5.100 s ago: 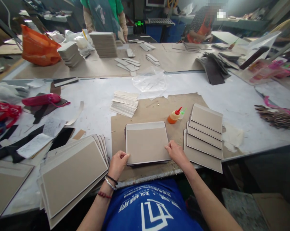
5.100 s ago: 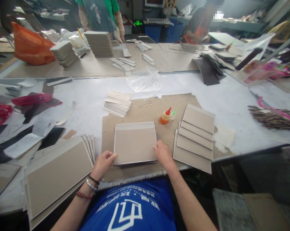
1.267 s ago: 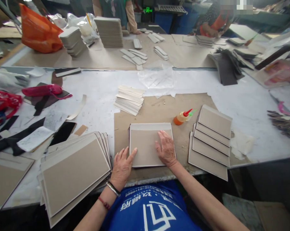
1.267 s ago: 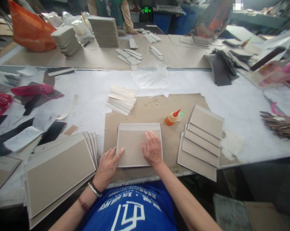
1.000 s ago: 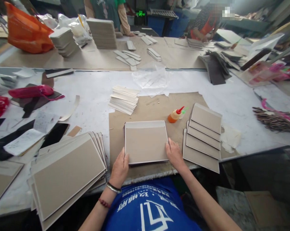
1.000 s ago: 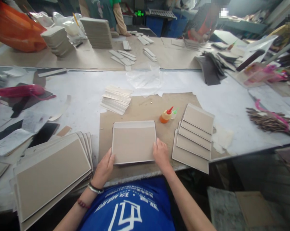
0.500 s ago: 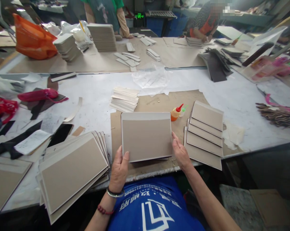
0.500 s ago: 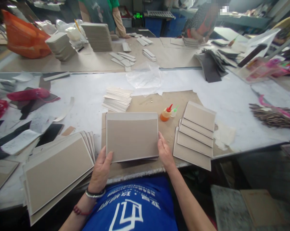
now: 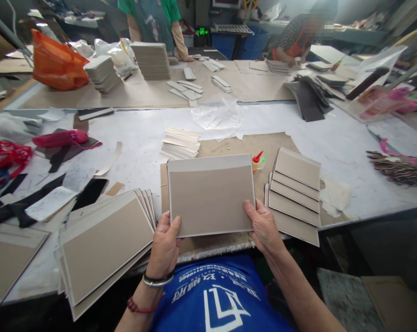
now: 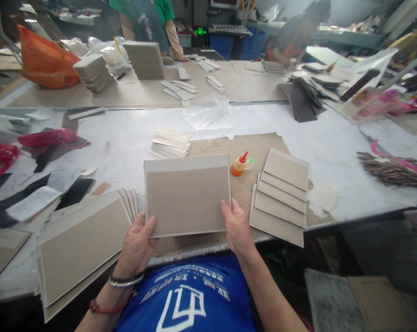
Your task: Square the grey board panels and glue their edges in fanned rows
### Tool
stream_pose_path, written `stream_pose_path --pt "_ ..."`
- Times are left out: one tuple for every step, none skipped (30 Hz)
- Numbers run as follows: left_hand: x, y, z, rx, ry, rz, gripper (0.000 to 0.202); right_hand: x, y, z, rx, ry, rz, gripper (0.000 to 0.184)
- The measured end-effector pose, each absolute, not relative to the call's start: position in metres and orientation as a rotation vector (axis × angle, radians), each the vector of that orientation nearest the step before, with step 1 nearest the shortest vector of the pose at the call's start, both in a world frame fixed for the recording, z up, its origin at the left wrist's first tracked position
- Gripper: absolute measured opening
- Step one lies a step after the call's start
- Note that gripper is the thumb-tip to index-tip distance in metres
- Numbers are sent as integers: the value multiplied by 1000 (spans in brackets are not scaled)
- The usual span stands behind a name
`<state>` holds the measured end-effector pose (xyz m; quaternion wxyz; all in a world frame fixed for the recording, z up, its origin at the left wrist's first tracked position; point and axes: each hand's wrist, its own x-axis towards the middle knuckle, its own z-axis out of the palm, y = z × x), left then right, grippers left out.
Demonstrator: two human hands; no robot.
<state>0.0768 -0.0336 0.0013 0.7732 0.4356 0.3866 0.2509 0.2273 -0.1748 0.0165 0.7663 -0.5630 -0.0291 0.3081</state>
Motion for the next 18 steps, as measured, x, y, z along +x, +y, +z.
stream_pose_path --pt "76 -34 1 930 831 549 48 227 -174 15 -1226 -69 661 38" --pt "76 -34 0 914 822 554 47 226 -174 13 -1229 -72 655 38" --pt "75 -33 0 886 811 553 46 226 -173 11 -1230 -70 652 38" --pt "75 -32 0 849 802 548 44 226 -172 9 -1230 -65 651 39" --pt "74 -31 0 812 801 544 42 226 -171 6 -1230 -55 657 40" --pt "73 -29 0 773 797 535 39 227 -169 3 -1232 -41 667 41" --pt "72 -27 0 734 784 518 37 227 -168 -1 -1238 -22 681 41" --pt "71 -24 0 698 760 494 36 228 -166 -5 -1245 0 699 42" --pt "70 -20 -1 668 728 464 36 228 -164 -9 -1253 24 718 43" --pt "69 -17 -2 648 700 437 37 228 -161 -13 -1259 46 737 44" --pt "68 -14 -3 633 680 415 37 228 -159 -16 -1263 68 754 45" --pt "68 -11 -4 628 674 403 36 228 -157 -19 -1266 89 768 46" --pt "67 -8 -6 636 687 401 34 227 -154 -21 -1269 107 783 47" --pt "66 -6 -8 648 706 401 33 226 -152 -22 -1276 120 796 47" --pt "65 -4 -10 657 725 400 33 225 -150 -23 -1287 130 808 46" --pt "65 -3 -12 659 742 400 34 225 -148 -23 -1304 136 817 44" --pt "64 -1 -15 656 758 402 35 224 -147 -23 -1327 138 825 41" --pt "63 1 -17 651 778 409 35 223 -145 -22 -1354 135 833 37"
